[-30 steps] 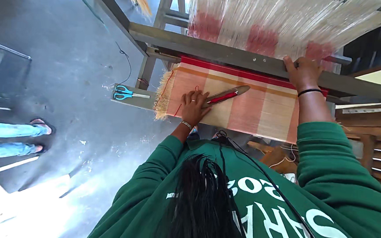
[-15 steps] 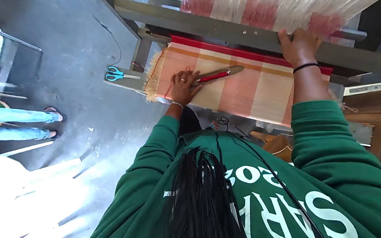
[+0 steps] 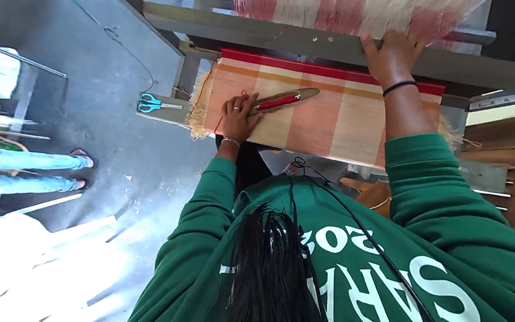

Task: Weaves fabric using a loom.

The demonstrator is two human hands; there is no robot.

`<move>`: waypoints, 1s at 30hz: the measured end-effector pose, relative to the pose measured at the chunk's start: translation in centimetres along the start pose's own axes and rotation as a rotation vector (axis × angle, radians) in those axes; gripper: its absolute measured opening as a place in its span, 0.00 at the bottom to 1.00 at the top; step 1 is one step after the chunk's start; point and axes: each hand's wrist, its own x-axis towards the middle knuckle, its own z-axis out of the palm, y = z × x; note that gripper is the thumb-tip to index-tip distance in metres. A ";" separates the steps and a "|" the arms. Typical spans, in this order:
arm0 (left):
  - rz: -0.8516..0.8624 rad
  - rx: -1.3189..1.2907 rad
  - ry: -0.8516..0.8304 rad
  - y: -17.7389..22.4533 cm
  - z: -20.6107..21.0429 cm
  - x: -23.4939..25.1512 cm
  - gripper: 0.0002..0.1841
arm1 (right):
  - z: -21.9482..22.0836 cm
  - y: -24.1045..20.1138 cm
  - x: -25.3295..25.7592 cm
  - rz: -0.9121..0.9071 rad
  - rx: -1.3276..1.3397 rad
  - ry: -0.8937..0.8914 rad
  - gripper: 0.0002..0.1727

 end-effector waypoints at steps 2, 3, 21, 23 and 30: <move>0.000 0.005 0.001 0.0 0.0 0.1 0.32 | 0.0 0.0 -0.1 0.000 -0.001 0.017 0.55; -0.001 0.007 0.000 0.0 0.0 0.1 0.32 | 0.1 0.0 -0.2 -0.004 0.000 0.032 0.56; -0.003 -0.024 0.051 0.1 -0.1 -0.2 0.31 | 1.4 0.4 7.3 -0.064 -0.119 0.240 0.45; 0.002 -0.017 0.059 0.1 -0.1 -0.2 0.31 | 1.2 0.2 6.9 -0.052 -0.098 0.233 0.47; 0.008 -0.028 0.077 -0.1 0.1 -0.2 0.31 | 0.5 0.1 -0.5 -0.063 -0.041 0.052 0.47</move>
